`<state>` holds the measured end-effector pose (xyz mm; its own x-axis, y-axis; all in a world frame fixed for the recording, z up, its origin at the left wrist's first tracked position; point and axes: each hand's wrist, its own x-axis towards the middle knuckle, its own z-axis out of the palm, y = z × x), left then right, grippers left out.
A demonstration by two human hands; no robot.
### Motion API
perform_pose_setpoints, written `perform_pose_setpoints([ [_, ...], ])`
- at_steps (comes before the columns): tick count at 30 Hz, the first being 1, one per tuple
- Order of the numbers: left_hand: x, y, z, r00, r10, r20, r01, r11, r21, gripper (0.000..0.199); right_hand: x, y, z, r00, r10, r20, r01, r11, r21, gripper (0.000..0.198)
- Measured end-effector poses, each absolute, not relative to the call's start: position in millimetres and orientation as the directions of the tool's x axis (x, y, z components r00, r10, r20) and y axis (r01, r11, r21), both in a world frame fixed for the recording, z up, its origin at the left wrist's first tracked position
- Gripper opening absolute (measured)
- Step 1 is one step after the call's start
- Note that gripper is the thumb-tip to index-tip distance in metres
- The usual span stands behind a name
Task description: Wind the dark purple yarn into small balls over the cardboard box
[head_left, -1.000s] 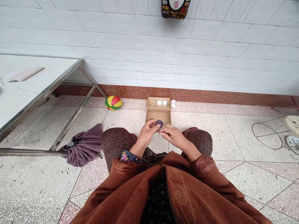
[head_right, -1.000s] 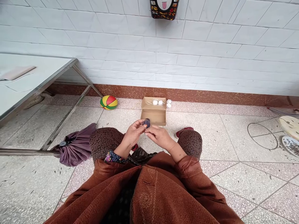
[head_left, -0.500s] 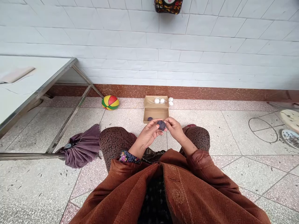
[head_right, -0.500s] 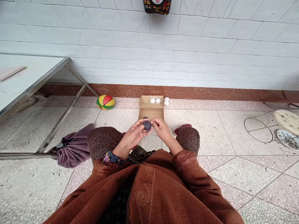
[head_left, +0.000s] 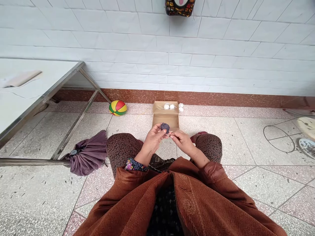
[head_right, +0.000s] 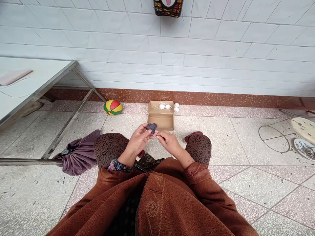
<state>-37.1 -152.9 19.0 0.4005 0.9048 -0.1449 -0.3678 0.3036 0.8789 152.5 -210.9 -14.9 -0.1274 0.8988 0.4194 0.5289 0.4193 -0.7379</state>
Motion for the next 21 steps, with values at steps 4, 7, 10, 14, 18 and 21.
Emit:
perform_pose_setpoints([
  [4, -38.2, -153.2, 14.6, 0.334, 0.94, -0.063, -0.189, 0.133, 0.973, 0.048, 157.8, -218.1, 8.2, -0.268, 0.853, 0.448, 0.564, 0.515, -0.645, 0.025],
  [7, -38.1, -156.3, 15.1, 0.416, 0.908, -0.055, -0.139, 0.123, 0.983, 0.045, 164.3, -214.7, 24.7, -0.249, 0.831, 0.498, 0.561, 0.542, -0.625, 0.024],
  [10, -36.7, -160.4, 17.8, 0.53, 0.846, -0.054, -0.146, 0.153, 0.977, 0.043, 170.4, -203.7, 31.7, -0.184, 0.829, 0.529, 0.551, 0.532, -0.643, 0.022],
  [14, -34.5, -164.0, 19.7, 0.613, 0.79, -0.036, -0.184, 0.186, 0.965, 0.046, 171.8, -191.1, 25.5, -0.089, 0.855, 0.512, 0.502, 0.482, -0.718, 0.024],
  [18, -33.1, -165.2, 20.4, 0.621, 0.783, -0.021, -0.252, 0.225, 0.941, 0.054, 165.8, -191.0, 11.5, 0.023, 0.908, 0.419, 0.42, 0.372, -0.828, 0.026],
  [21, -32.7, -166.4, 22.3, 0.634, 0.773, -0.022, -0.285, 0.259, 0.923, 0.051, 159.7, -197.1, -0.3, 0.047, 0.952, 0.303, 0.374, 0.265, -0.889, 0.028],
])
